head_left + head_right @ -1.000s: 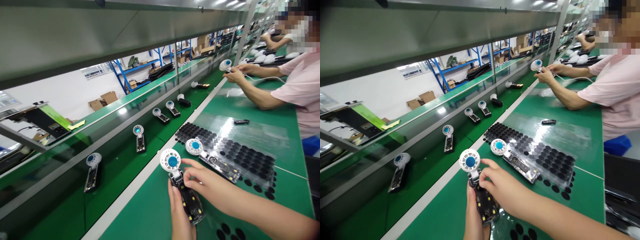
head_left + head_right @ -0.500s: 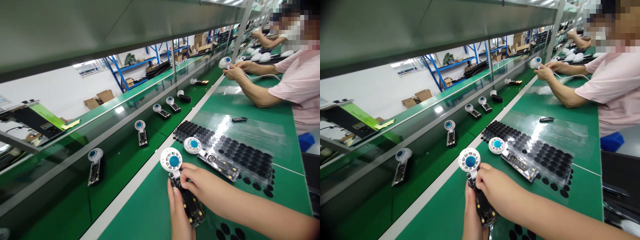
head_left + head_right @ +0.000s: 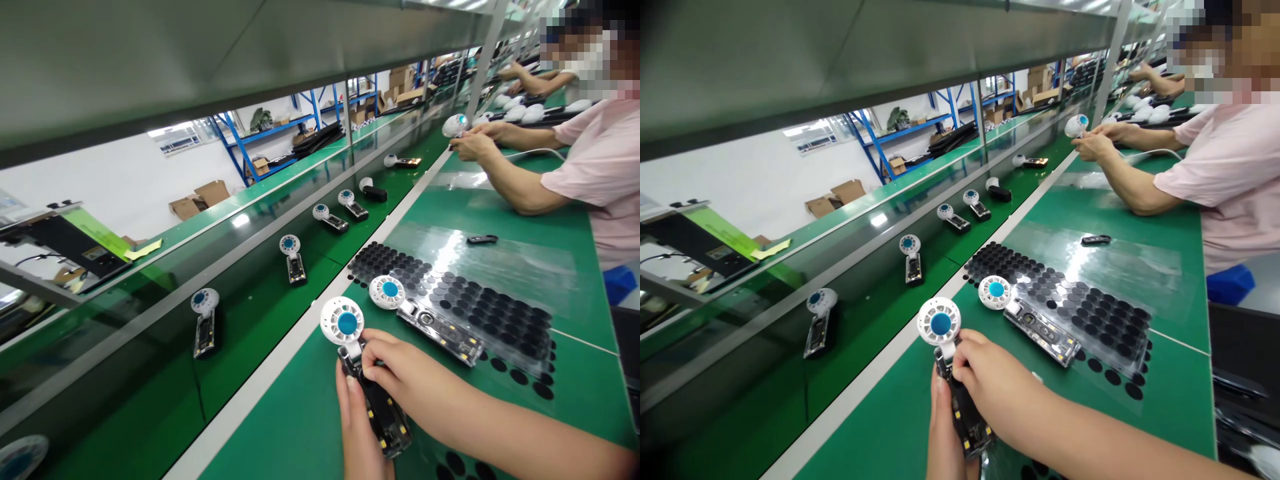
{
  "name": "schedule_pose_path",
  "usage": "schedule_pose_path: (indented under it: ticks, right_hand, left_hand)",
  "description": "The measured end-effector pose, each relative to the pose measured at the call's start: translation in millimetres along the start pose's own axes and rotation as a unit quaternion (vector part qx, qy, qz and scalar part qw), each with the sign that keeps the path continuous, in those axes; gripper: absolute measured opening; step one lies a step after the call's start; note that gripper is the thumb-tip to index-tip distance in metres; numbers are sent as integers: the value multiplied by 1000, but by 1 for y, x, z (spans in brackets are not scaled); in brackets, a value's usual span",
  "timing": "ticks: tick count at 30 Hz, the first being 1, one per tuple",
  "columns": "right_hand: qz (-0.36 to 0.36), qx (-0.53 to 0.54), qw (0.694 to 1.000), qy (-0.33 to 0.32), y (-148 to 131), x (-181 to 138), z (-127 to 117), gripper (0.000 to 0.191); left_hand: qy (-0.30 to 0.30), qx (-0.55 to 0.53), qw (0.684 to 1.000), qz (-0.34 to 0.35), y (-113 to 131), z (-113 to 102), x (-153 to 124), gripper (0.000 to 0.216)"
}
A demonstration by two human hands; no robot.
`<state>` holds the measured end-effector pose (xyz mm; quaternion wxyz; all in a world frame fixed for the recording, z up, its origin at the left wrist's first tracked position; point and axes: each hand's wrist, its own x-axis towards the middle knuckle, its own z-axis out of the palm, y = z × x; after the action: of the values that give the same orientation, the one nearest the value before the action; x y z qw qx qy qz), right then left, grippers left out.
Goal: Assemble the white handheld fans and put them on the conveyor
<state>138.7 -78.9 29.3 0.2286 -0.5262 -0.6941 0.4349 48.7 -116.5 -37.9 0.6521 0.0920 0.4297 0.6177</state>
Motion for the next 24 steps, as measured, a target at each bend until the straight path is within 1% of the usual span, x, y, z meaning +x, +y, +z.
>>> schedule_pose_path:
  ticks: [4,10,14,17,21,23,24]
  right_hand:
    - [-2,6,1000,-2,0,1,0,21]
    - [-15,-9,1000,7,4,1,4,20]
    - [-4,-21,1000,13,6,0,7,18]
    - [-9,-14,999,28,8,-2,10,17]
    - [-29,30,998,57,13,-5,17,15]
    - [-14,73,995,62,15,-6,19,16]
    - [3,102,993,58,16,-6,20,19]
  left_hand:
    - [-4,-12,1000,-23,-4,-5,2,60]
    - [18,0,1000,-10,-1,-1,1,45]
    - [52,24,998,-8,0,0,1,45]
    - [54,23,998,-11,-2,-2,2,45]
    - [46,10,999,-9,-4,-5,4,46]
    - [42,7,999,-15,-3,-5,3,48]
    - [39,8,999,-23,-2,-4,2,52]
